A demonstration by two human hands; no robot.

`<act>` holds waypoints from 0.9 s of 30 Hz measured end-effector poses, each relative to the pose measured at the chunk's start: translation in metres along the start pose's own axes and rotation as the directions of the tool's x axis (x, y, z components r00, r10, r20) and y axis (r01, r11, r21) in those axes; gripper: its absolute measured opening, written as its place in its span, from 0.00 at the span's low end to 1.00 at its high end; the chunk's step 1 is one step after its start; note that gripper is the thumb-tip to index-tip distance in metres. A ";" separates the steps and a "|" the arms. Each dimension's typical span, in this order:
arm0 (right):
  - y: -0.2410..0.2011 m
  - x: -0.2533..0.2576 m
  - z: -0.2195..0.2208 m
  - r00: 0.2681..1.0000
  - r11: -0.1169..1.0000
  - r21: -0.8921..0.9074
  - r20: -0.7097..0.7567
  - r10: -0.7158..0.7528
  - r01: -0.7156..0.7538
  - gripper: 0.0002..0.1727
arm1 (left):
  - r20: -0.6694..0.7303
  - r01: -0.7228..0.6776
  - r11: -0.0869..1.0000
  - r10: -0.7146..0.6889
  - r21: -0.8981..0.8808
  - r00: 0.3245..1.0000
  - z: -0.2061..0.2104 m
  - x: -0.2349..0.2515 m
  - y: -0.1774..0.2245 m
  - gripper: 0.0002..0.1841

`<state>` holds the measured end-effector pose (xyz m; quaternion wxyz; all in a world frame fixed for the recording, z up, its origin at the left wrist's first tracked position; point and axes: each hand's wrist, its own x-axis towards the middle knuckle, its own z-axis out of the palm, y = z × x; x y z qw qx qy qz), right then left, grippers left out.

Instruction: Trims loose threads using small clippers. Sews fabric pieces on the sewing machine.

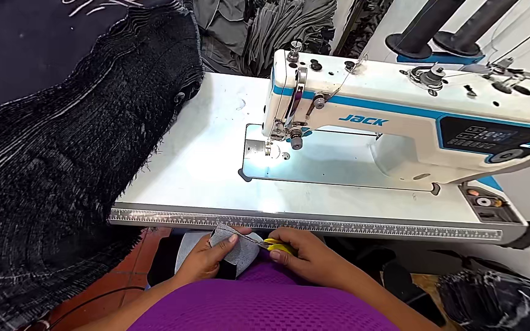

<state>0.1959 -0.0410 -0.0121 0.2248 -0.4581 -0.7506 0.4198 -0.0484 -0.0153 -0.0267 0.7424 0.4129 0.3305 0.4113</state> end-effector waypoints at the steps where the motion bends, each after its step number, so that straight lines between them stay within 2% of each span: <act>1: 0.000 0.001 0.000 1.000 1.000 0.015 -0.003 -0.004 0.004 0.26 | -0.003 -0.006 1.000 0.006 0.010 1.000 0.001 0.000 0.000 0.17; 15: 0.009 0.011 0.013 0.994 0.994 0.076 -0.073 -0.076 0.082 0.26 | 0.024 0.003 1.000 -0.003 0.014 1.000 -0.004 0.000 0.000 0.17; 21: 0.008 0.011 0.007 0.999 0.995 0.093 -0.019 -0.041 0.043 0.26 | 0.023 0.002 1.000 -0.002 0.011 1.000 -0.004 0.001 0.001 0.17; 27: 0.007 0.013 0.007 0.998 0.997 0.059 -0.027 -0.055 0.057 0.26 | 0.036 -0.004 1.000 0.003 0.012 0.999 -0.007 0.002 0.000 0.16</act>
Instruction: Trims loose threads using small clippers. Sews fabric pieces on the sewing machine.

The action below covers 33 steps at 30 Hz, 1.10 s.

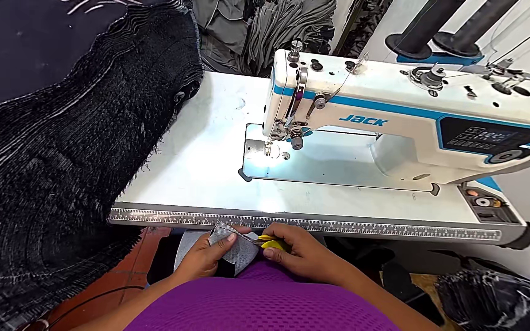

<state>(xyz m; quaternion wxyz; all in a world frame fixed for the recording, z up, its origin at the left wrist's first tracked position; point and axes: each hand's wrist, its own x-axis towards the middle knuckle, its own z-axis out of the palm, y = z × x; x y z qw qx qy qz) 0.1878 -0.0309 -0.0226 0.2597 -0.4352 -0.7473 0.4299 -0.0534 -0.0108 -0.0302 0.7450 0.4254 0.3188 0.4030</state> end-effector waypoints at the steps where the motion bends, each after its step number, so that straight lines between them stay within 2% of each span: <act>1: 0.001 0.000 0.002 1.000 1.000 0.001 -0.009 0.003 -0.003 0.25 | -0.002 0.001 1.000 -0.001 -0.009 1.000 0.000 0.000 0.000 0.16; 4: 0.006 -0.001 0.009 0.998 0.999 0.050 -0.064 0.007 -0.004 0.25 | -0.007 0.004 1.000 -0.004 -0.017 1.000 0.002 0.000 0.001 0.16; 6: 0.009 -0.001 0.012 0.995 0.989 0.150 -0.101 0.009 0.006 0.24 | -0.015 0.009 1.000 -0.009 -0.023 1.000 0.002 0.000 0.001 0.16; 10: 0.008 0.001 0.008 0.999 0.956 0.291 -0.038 0.034 -0.021 0.25 | -0.012 -0.009 1.000 0.009 -0.027 1.000 -0.001 0.001 -0.001 0.16; 12: 0.001 0.004 0.009 0.995 0.938 0.343 -0.072 0.072 -0.043 0.26 | -0.003 -0.019 1.000 0.019 -0.018 1.000 -0.002 0.001 -0.003 0.15; 14: -0.008 0.010 0.009 0.986 0.915 0.392 -0.092 0.142 -0.095 0.20 | 0.015 -0.018 1.000 0.018 -0.015 1.000 -0.003 0.002 -0.004 0.14; 20: -0.030 0.024 0.001 0.970 0.889 0.398 0.011 0.243 -0.227 0.09 | -0.009 -0.001 1.000 0.001 0.007 1.000 -0.001 0.003 -0.003 0.15; 25: -0.032 0.026 -0.019 0.947 0.859 0.403 0.074 0.313 -0.315 0.08 | 0.023 0.026 1.000 -0.026 0.009 0.999 -0.003 0.002 -0.003 0.16; 28: -0.039 0.027 -0.027 0.970 0.897 0.371 0.084 0.228 -0.243 0.08 | 0.028 0.038 0.999 -0.038 0.001 0.999 -0.003 0.003 -0.002 0.16; 30: -0.039 0.032 -0.016 0.989 0.897 0.425 -0.030 0.146 -0.120 0.08 | 0.024 0.035 0.999 -0.034 -0.011 0.999 -0.001 0.003 -0.002 0.14; 31: -0.035 0.035 -0.009 0.986 0.885 0.457 -0.090 0.137 -0.082 0.09 | 0.004 0.039 0.999 -0.039 -0.013 0.999 0.002 0.003 -0.001 0.14; 33: -0.023 0.036 0.001 0.964 0.864 0.492 -0.168 0.208 -0.101 0.07 | -0.042 0.057 0.998 -0.058 -0.026 0.997 0.005 0.003 -0.001 0.17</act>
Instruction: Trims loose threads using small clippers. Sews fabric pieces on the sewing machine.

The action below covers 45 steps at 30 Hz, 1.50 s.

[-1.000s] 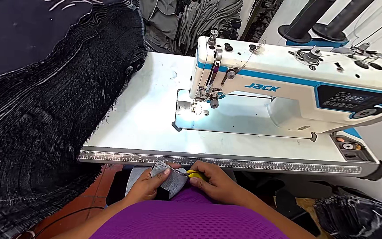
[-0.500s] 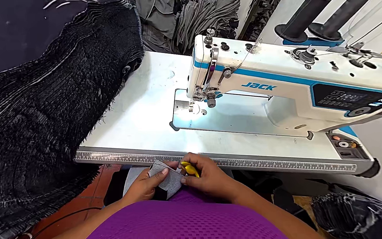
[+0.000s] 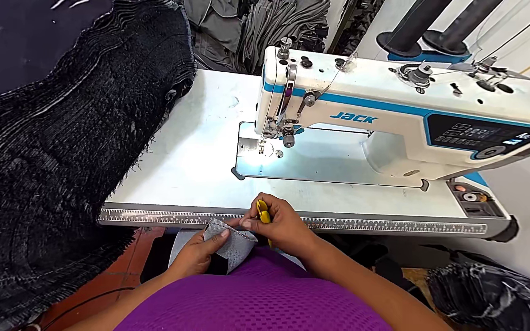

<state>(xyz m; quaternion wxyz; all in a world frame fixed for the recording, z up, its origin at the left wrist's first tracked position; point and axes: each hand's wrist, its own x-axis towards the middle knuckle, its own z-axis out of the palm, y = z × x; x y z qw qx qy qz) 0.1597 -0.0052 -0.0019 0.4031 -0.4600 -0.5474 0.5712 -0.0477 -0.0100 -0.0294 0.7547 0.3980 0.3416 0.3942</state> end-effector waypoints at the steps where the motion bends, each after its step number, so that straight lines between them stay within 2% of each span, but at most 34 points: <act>1: 0.007 -0.001 -0.003 0.998 0.999 -0.018 -0.038 0.040 -0.041 0.07 | -0.017 0.010 1.000 -0.010 -0.016 1.000 0.000 0.000 0.000 0.18; 2: 0.012 -0.004 -0.009 0.996 0.994 -0.071 -0.036 0.086 -0.088 0.12 | -0.030 0.013 1.000 -0.014 -0.026 0.999 -0.001 0.000 0.000 0.19; 4: 0.017 -0.015 -0.023 0.984 0.967 -0.204 0.064 0.167 -0.150 0.22 | -0.056 0.013 1.000 -0.015 -0.027 0.998 0.000 -0.001 0.002 0.19; 7: 0.018 -0.033 -0.032 0.953 0.941 -0.330 0.252 0.169 -0.080 0.25 | -0.080 0.016 1.000 -0.017 -0.006 0.997 0.000 -0.002 0.002 0.19; 9: 0.017 -0.038 -0.030 0.942 0.923 -0.382 0.295 0.161 -0.038 0.25 | -0.076 0.014 1.000 -0.014 -0.004 0.997 0.002 -0.002 0.001 0.19; 16: 0.012 -0.031 -0.022 0.957 0.903 -0.427 0.277 0.088 0.041 0.25 | -0.046 -0.040 0.999 0.041 0.017 0.998 0.003 -0.002 -0.002 0.19; 22: 0.003 -0.029 -0.017 0.960 0.832 -0.545 0.273 0.060 0.103 0.27 | -0.023 -0.047 0.998 0.048 0.033 0.999 0.001 -0.002 0.000 0.18; 28: -0.004 -0.034 -0.019 0.971 0.776 -0.624 0.230 0.069 0.092 0.28 | -0.011 -0.068 0.998 0.068 0.005 0.998 0.000 -0.001 0.000 0.18; 31: -0.004 -0.033 -0.020 0.964 0.792 -0.608 0.241 0.116 0.056 0.28 | -0.005 -0.067 0.998 0.067 0.014 0.998 -0.001 -0.002 0.000 0.18; 35: -0.003 -0.031 -0.016 0.965 0.812 -0.581 0.238 0.109 0.052 0.28 | -0.020 -0.057 0.998 0.057 0.021 0.998 0.000 -0.002 0.000 0.18; 45: 0.002 -0.030 -0.009 0.980 0.780 -0.617 0.199 0.022 0.108 0.28 | 0.002 -0.077 0.997 0.077 0.005 0.997 -0.004 -0.002 -0.002 0.18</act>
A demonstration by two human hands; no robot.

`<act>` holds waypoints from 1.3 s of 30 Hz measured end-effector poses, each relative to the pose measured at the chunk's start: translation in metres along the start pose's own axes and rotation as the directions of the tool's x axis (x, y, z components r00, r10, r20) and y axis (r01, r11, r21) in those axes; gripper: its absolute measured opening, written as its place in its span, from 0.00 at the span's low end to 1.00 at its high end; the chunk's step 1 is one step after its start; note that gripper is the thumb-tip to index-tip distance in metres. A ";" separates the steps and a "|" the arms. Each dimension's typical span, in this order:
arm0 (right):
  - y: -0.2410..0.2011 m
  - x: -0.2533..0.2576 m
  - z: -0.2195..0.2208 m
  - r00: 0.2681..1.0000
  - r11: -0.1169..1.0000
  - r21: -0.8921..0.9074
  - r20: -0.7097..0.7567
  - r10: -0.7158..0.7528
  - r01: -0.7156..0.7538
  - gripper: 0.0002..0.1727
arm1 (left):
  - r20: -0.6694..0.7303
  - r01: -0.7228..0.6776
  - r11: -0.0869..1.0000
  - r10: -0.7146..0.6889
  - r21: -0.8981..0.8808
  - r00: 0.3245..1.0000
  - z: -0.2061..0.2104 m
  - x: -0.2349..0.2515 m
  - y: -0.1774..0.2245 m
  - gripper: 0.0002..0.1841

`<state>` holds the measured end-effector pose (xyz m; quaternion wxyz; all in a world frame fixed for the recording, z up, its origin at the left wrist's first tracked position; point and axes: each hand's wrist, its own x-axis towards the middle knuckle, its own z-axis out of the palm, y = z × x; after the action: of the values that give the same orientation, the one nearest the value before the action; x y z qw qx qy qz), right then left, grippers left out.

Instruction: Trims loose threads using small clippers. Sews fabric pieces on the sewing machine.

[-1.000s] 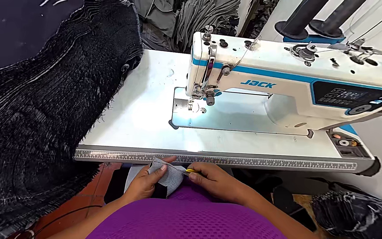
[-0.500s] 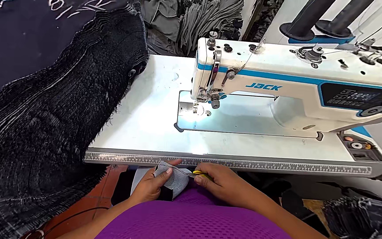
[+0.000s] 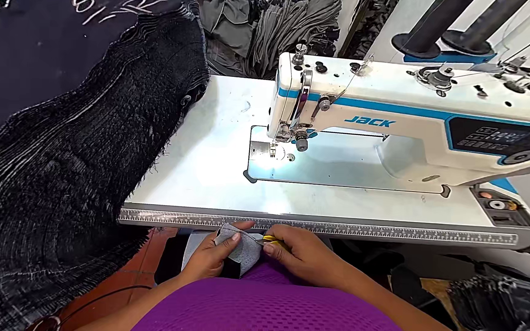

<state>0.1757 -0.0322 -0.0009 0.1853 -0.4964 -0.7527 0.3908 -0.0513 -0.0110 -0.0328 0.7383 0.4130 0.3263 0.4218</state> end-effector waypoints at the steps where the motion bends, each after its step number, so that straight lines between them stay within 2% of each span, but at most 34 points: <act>1: 0.000 0.000 0.000 1.000 1.000 -0.012 -0.006 -0.003 0.003 0.28 | 0.000 -0.002 1.000 0.002 -0.003 1.000 0.000 0.000 0.000 0.17; 6: 0.005 -0.001 0.004 0.993 0.992 -0.114 -0.095 -0.072 0.061 0.28 | 0.022 0.006 1.000 -0.006 -0.012 1.000 -0.001 0.000 -0.003 0.17; 9: 0.011 -0.004 0.009 0.984 0.993 -0.067 -0.142 -0.105 0.096 0.28 | 0.017 0.016 1.000 -0.016 -0.004 1.000 -0.001 0.000 -0.002 0.18; 14: 0.011 -0.004 0.004 0.997 0.997 0.013 -0.027 -0.074 0.074 0.31 | 0.016 0.022 1.000 -0.022 0.003 1.000 0.001 0.000 0.000 0.18; 17: 0.008 -0.003 0.003 0.993 0.994 -0.048 -0.069 -0.101 0.098 0.30 | 0.009 0.025 1.000 -0.025 0.018 1.000 0.004 0.000 0.002 0.18; 20: 0.007 0.000 0.006 0.972 0.973 -0.166 -0.144 -0.187 0.163 0.28 | -0.001 0.035 0.999 -0.035 0.019 0.999 0.005 0.000 0.002 0.18; 22: 0.012 0.001 0.008 0.936 0.949 -0.260 -0.249 -0.246 0.180 0.28 | 0.002 0.030 0.999 -0.030 0.017 1.000 0.005 0.000 0.002 0.18; 24: 0.016 0.000 0.008 0.909 0.951 -0.266 -0.338 -0.244 0.156 0.29 | 0.008 0.021 1.000 -0.021 0.014 1.000 0.004 0.000 0.002 0.19; 27: 0.015 -0.002 0.004 0.942 0.954 -0.256 -0.251 -0.222 0.157 0.30 | 0.009 0.024 1.000 -0.024 0.016 1.000 0.002 0.001 0.000 0.19; 29: 0.012 0.000 0.006 0.940 0.928 -0.313 -0.205 -0.273 0.201 0.30 | 0.008 0.036 0.999 -0.036 0.019 0.999 0.003 0.001 0.001 0.18; 33: 0.017 0.003 0.010 0.881 0.875 -0.448 -0.322 -0.348 0.182 0.29 | 0.010 0.041 0.999 -0.041 0.002 0.999 0.005 0.000 0.002 0.19; 34: 0.018 0.003 0.008 0.887 0.906 -0.393 -0.349 -0.303 0.155 0.29 | 0.011 0.039 0.999 -0.039 -0.003 0.999 0.004 0.000 0.002 0.19; 35: 0.017 0.002 0.007 0.909 0.956 -0.264 -0.357 -0.217 0.125 0.28 | 0.012 0.037 0.999 -0.037 -0.009 0.999 0.004 -0.001 0.002 0.19; 36: 0.016 0.001 0.004 0.944 0.996 -0.044 -0.317 -0.093 0.083 0.28 | 0.019 0.034 0.999 -0.034 -0.015 0.999 0.003 -0.001 0.002 0.18; 37: 0.015 0.001 0.001 0.974 0.977 0.213 -0.225 0.015 0.034 0.27 | 0.031 0.031 0.999 -0.031 -0.016 0.999 0.002 0.000 0.001 0.17; 38: 0.012 0.003 0.000 0.989 0.903 0.429 -0.126 0.081 -0.019 0.26 | 0.044 0.028 1.000 -0.027 -0.010 0.999 0.001 0.000 0.001 0.16; 39: 0.010 0.005 0.000 0.993 0.821 0.567 -0.042 0.110 -0.067 0.24 | 0.059 0.027 1.000 -0.027 -0.006 0.998 0.001 0.001 0.000 0.15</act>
<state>0.1796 -0.0260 -0.0088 0.3326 -0.4677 -0.5724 0.5857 -0.0503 -0.0107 -0.0322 0.7547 0.4182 0.3084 0.4006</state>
